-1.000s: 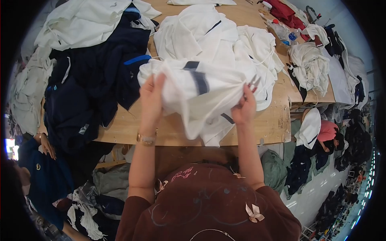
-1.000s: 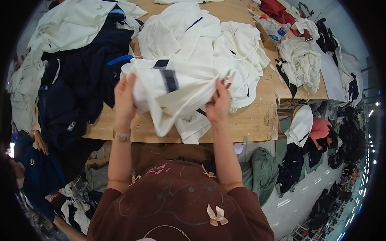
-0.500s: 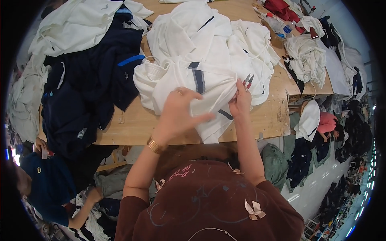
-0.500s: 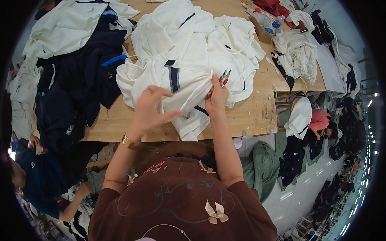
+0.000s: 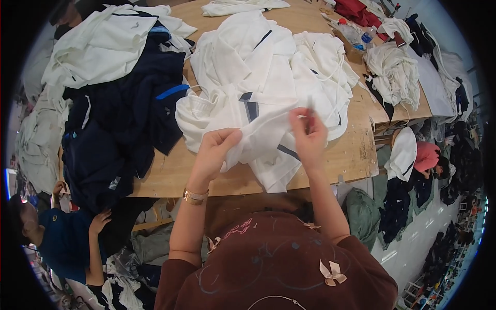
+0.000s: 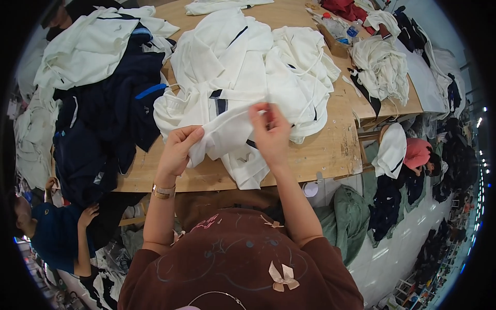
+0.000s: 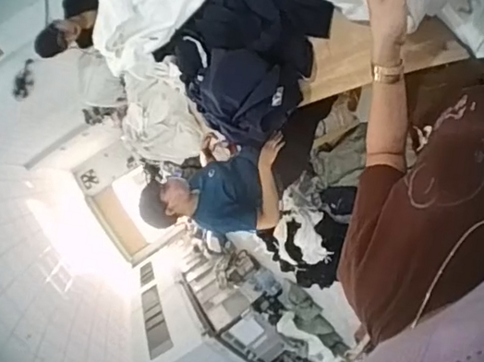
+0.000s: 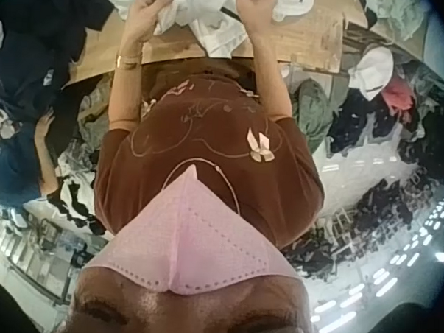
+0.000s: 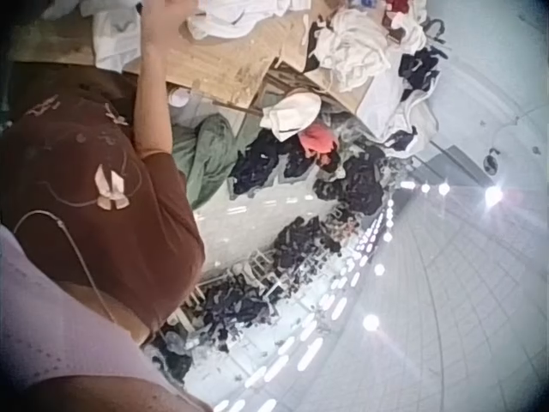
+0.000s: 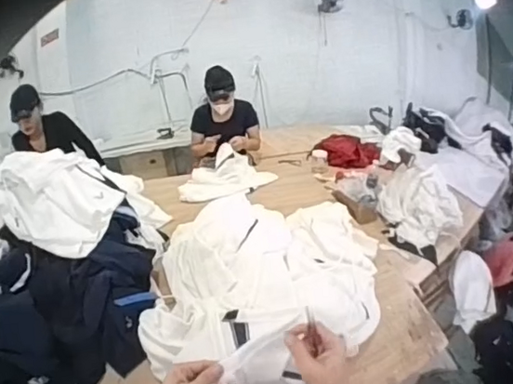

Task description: Trimming loose threads from white garments using small scissors.

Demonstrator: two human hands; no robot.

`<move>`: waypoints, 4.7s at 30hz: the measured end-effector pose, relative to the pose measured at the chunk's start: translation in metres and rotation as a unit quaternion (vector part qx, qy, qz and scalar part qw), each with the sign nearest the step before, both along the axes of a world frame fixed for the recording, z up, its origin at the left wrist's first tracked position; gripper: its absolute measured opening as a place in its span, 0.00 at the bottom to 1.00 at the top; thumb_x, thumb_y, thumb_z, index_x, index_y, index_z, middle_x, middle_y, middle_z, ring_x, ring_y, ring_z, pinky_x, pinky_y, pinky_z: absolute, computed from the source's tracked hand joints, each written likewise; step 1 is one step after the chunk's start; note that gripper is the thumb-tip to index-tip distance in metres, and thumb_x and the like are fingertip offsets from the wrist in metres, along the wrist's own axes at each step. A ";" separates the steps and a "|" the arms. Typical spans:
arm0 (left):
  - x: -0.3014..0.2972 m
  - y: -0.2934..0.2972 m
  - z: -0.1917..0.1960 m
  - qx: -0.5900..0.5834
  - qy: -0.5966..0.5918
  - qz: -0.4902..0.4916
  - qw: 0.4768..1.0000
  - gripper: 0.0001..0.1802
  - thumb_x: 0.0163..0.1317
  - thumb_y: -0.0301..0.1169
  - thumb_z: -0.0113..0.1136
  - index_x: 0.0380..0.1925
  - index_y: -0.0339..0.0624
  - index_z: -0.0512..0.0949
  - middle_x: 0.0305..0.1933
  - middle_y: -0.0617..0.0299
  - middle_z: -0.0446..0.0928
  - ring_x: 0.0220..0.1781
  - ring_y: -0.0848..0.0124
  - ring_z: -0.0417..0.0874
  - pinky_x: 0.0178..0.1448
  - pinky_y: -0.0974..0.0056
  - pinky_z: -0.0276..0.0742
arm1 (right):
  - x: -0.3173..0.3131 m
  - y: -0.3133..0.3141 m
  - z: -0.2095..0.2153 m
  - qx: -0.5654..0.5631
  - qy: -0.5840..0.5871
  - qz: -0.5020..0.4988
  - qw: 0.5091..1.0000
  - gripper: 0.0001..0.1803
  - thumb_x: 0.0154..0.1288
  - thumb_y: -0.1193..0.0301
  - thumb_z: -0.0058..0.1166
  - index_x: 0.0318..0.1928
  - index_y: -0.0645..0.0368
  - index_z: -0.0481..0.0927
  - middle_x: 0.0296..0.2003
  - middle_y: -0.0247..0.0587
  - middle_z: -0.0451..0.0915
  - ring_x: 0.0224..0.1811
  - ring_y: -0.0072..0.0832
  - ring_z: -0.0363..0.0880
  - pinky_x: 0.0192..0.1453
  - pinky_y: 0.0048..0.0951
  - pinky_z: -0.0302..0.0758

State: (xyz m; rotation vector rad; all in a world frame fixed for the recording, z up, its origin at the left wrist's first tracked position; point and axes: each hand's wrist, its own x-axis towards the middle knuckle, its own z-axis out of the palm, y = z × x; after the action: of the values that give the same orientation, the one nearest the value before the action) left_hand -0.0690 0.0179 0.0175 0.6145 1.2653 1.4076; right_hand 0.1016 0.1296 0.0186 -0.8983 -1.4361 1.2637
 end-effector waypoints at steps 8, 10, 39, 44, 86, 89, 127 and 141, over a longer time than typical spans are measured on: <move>0.005 -0.001 0.002 0.069 0.046 -0.012 0.996 0.22 0.62 0.23 0.52 0.57 0.34 0.67 0.36 0.63 0.79 0.34 0.82 0.75 0.41 0.77 0.71 | -0.017 -0.032 -0.006 0.172 -0.143 0.110 0.968 0.09 0.58 0.74 0.57 0.40 0.60 0.80 0.21 0.30 0.75 0.21 0.12 0.64 0.24 0.16 0.61; 0.011 -0.003 0.009 0.068 0.074 -0.013 0.995 0.26 0.61 0.21 0.51 0.60 0.36 0.64 0.35 0.62 0.79 0.34 0.82 0.74 0.42 0.77 0.70 | -0.018 -0.033 -0.007 0.219 -0.167 0.107 0.955 0.09 0.56 0.75 0.57 0.39 0.61 0.80 0.22 0.33 0.76 0.21 0.14 0.67 0.24 0.17 0.63; -0.003 -0.001 0.020 0.046 0.113 -0.029 0.992 0.30 0.60 0.25 0.55 0.62 0.44 0.58 0.27 0.69 0.76 0.29 0.86 0.69 0.35 0.80 0.64 | 0.009 -0.003 0.003 0.365 -0.307 0.201 0.856 0.15 0.50 0.60 0.63 0.26 0.57 0.75 0.19 0.35 0.73 0.20 0.32 0.73 0.22 0.30 0.65; -0.003 -0.001 0.023 0.043 0.132 -0.043 0.989 0.31 0.60 0.25 0.55 0.63 0.44 0.57 0.26 0.70 0.75 0.28 0.87 0.68 0.34 0.80 0.62 | 0.008 -0.002 0.005 0.370 -0.317 0.214 0.847 0.16 0.49 0.59 0.63 0.26 0.55 0.74 0.19 0.33 0.73 0.20 0.32 0.73 0.22 0.31 0.65; 0.063 -0.049 -0.002 0.065 -0.505 0.060 0.858 0.21 0.68 0.46 0.43 0.52 0.44 0.68 0.50 0.58 0.73 0.52 0.64 0.74 0.56 0.58 0.69 | 0.002 -0.035 -0.012 0.554 -0.174 0.119 0.806 0.22 0.36 0.73 0.55 0.39 0.63 0.79 0.15 0.27 0.66 0.16 0.20 0.69 0.21 0.22 0.63; 0.057 -0.042 -0.001 0.050 -0.444 0.154 0.881 0.17 0.67 0.42 0.46 0.49 0.43 0.69 0.49 0.58 0.74 0.51 0.64 0.74 0.56 0.57 0.70 | 0.005 -0.038 -0.023 0.545 -0.179 0.144 0.806 0.21 0.37 0.73 0.56 0.39 0.62 0.79 0.16 0.27 0.68 0.16 0.21 0.70 0.21 0.22 0.63; 0.054 -0.043 -0.012 0.131 -0.356 0.193 0.905 0.16 0.69 0.35 0.42 0.51 0.36 0.64 0.53 0.54 0.71 0.56 0.62 0.73 0.63 0.53 0.69 | 0.009 -0.043 -0.028 0.376 -0.250 0.152 0.879 0.18 0.49 0.62 0.65 0.35 0.59 0.75 0.21 0.36 0.75 0.19 0.32 0.73 0.22 0.28 0.67; 0.052 -0.040 -0.011 0.107 -0.402 0.211 0.884 0.14 0.71 0.35 0.38 0.49 0.39 0.67 0.47 0.63 0.75 0.56 0.67 0.73 0.67 0.54 0.63 | 0.006 -0.038 -0.036 0.366 -0.238 0.131 0.890 0.19 0.49 0.59 0.65 0.35 0.58 0.74 0.21 0.35 0.75 0.18 0.32 0.73 0.22 0.29 0.66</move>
State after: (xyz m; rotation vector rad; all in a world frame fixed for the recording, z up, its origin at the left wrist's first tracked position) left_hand -0.0172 -0.0225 0.0068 -0.1512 0.5783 1.9007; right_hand 0.1072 0.0915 -0.0171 -0.5024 -2.2712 0.5738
